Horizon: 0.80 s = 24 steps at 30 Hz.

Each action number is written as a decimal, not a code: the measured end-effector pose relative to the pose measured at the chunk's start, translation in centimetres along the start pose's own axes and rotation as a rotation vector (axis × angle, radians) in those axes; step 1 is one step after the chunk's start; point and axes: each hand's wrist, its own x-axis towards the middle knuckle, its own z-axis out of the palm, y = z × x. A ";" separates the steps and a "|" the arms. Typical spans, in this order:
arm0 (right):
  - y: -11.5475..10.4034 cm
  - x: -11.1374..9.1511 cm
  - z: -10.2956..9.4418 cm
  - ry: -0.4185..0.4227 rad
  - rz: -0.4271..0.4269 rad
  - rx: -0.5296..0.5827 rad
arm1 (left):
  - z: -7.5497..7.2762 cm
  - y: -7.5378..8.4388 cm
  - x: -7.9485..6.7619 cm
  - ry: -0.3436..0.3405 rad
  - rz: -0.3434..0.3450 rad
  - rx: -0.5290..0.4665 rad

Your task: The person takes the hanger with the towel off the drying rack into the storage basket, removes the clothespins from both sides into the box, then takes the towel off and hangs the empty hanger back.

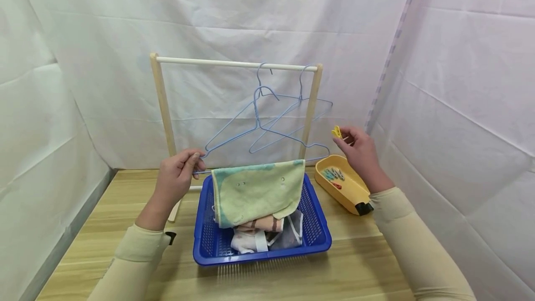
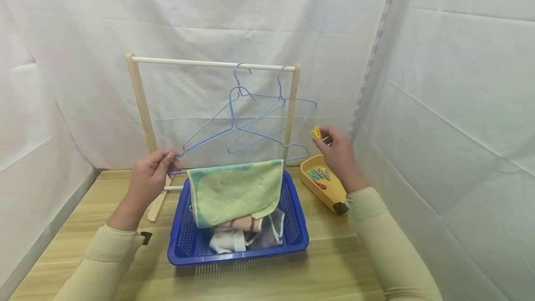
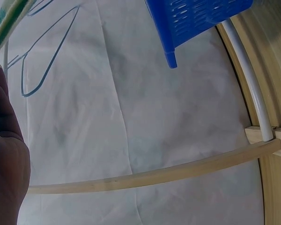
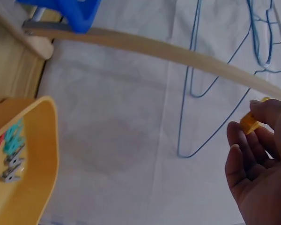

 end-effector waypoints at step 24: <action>11.3 0.5 1.8 -0.625 0.206 -0.416 | 0.0 0.1 0.2 -0.007 0.014 -0.011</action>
